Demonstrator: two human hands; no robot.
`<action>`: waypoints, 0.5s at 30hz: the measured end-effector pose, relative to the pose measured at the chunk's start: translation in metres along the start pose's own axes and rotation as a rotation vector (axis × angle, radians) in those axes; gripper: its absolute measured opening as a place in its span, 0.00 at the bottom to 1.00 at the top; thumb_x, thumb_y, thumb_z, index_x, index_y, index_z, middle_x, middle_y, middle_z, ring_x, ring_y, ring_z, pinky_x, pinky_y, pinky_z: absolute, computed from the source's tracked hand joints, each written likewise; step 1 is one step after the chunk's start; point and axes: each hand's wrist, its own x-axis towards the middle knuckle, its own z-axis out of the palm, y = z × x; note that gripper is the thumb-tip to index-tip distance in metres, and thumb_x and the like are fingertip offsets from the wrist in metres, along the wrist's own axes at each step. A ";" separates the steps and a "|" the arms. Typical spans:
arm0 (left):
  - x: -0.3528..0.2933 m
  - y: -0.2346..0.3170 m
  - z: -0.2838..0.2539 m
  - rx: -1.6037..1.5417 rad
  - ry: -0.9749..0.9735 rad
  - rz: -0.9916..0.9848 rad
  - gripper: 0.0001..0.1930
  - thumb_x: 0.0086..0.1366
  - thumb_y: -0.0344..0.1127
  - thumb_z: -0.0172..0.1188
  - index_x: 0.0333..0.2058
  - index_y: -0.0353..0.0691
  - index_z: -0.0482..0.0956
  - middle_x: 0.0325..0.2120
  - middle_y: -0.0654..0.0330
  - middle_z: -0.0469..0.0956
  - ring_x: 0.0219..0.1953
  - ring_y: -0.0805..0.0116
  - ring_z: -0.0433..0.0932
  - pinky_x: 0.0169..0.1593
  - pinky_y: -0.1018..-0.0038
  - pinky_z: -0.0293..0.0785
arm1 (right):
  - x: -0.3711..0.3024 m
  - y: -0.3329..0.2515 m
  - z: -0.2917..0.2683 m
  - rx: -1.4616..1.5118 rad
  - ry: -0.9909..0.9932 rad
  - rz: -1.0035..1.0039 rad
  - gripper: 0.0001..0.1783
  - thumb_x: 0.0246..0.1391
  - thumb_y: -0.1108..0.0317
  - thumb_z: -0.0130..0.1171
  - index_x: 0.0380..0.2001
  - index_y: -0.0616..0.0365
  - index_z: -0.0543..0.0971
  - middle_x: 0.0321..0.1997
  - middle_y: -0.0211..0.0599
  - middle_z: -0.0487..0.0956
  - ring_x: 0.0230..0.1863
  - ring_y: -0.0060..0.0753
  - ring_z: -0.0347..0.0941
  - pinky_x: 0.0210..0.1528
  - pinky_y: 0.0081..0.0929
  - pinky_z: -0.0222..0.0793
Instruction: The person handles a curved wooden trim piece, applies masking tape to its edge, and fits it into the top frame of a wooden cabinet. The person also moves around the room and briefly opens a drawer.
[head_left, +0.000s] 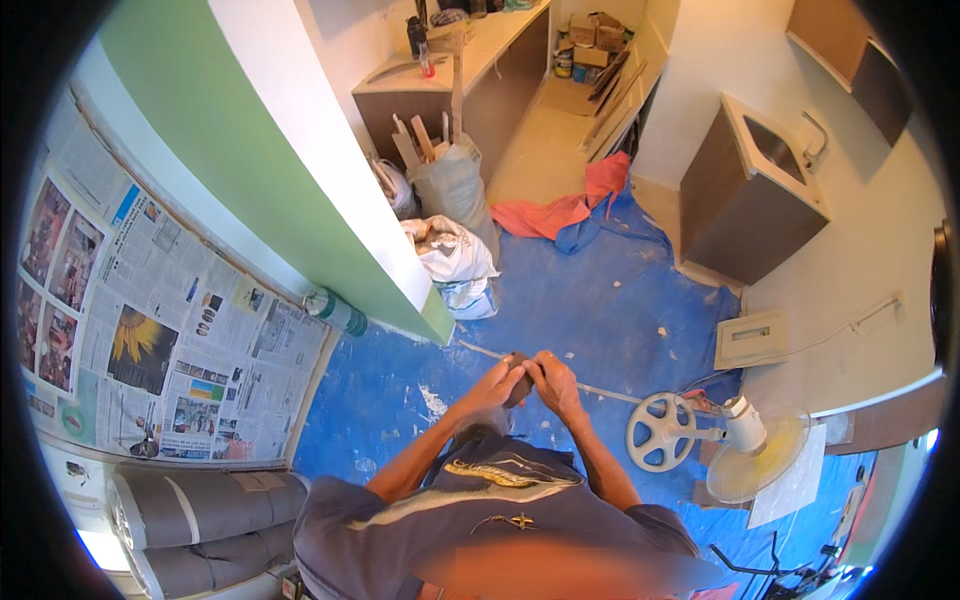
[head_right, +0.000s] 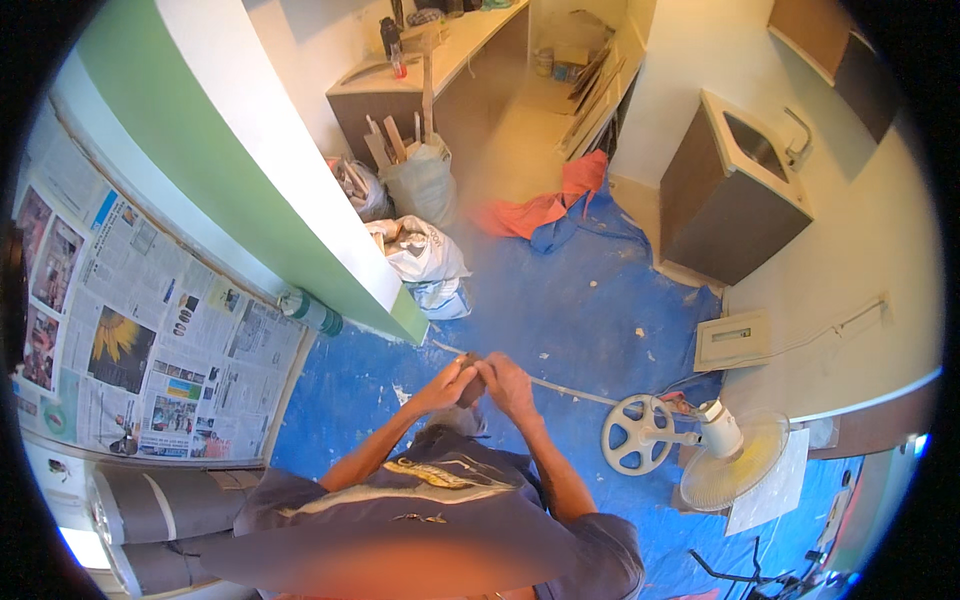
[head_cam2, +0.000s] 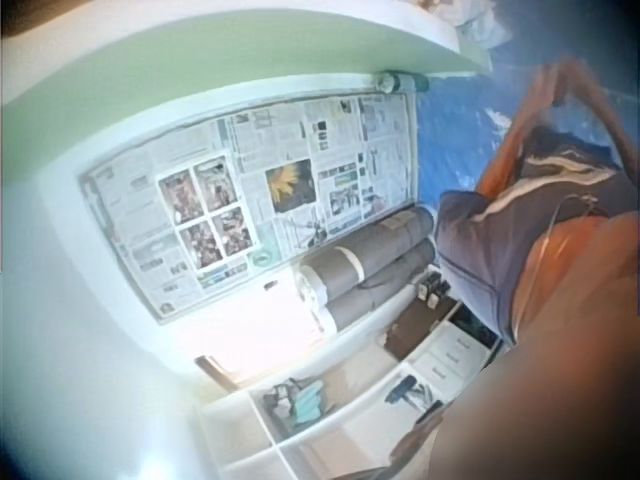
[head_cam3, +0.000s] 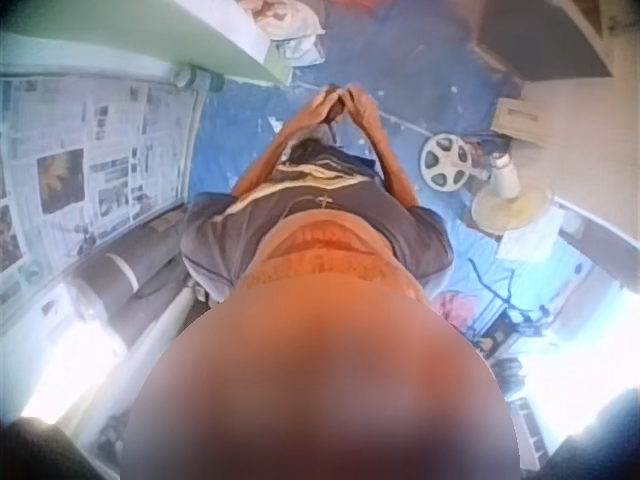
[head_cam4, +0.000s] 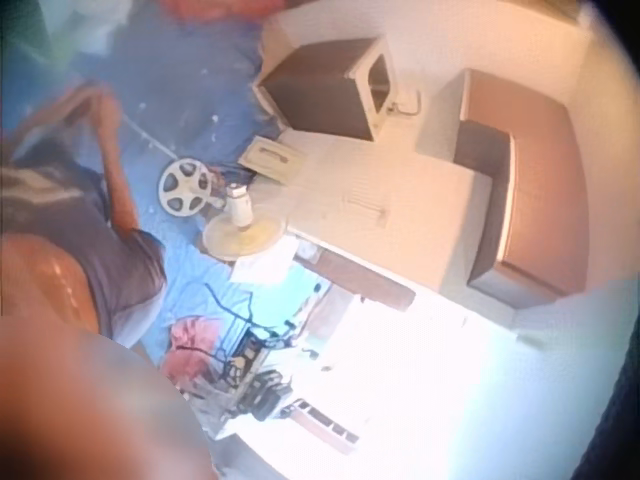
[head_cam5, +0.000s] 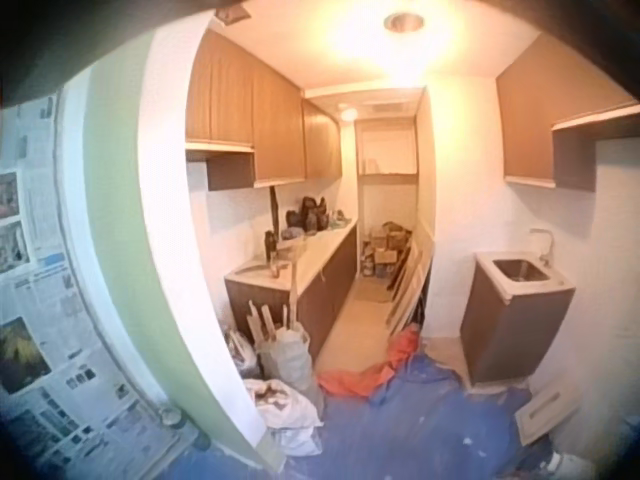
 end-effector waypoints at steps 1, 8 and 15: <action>0.012 -0.001 -0.001 0.041 0.025 0.010 0.16 0.79 0.44 0.44 0.54 0.38 0.66 0.32 0.58 0.77 0.28 0.70 0.81 0.30 0.74 0.77 | 0.008 0.007 -0.001 0.013 0.019 0.050 0.16 0.65 0.55 0.57 0.36 0.58 0.79 0.35 0.50 0.80 0.37 0.60 0.78 0.39 0.49 0.72; 0.161 -0.013 -0.032 0.022 0.233 0.029 0.17 0.79 0.46 0.42 0.46 0.35 0.70 0.30 0.52 0.78 0.23 0.65 0.80 0.25 0.73 0.74 | 0.129 0.056 -0.009 -0.166 0.258 -0.004 0.08 0.61 0.65 0.61 0.36 0.59 0.79 0.35 0.43 0.80 0.39 0.50 0.78 0.43 0.44 0.70; 0.323 0.046 -0.102 0.239 0.481 0.179 0.20 0.77 0.46 0.44 0.41 0.32 0.73 0.32 0.47 0.78 0.39 0.56 0.78 0.41 0.61 0.73 | 0.276 0.054 -0.054 -0.418 0.160 -0.212 0.28 0.50 0.64 0.68 0.56 0.54 0.76 0.56 0.37 0.76 0.60 0.44 0.70 0.61 0.48 0.61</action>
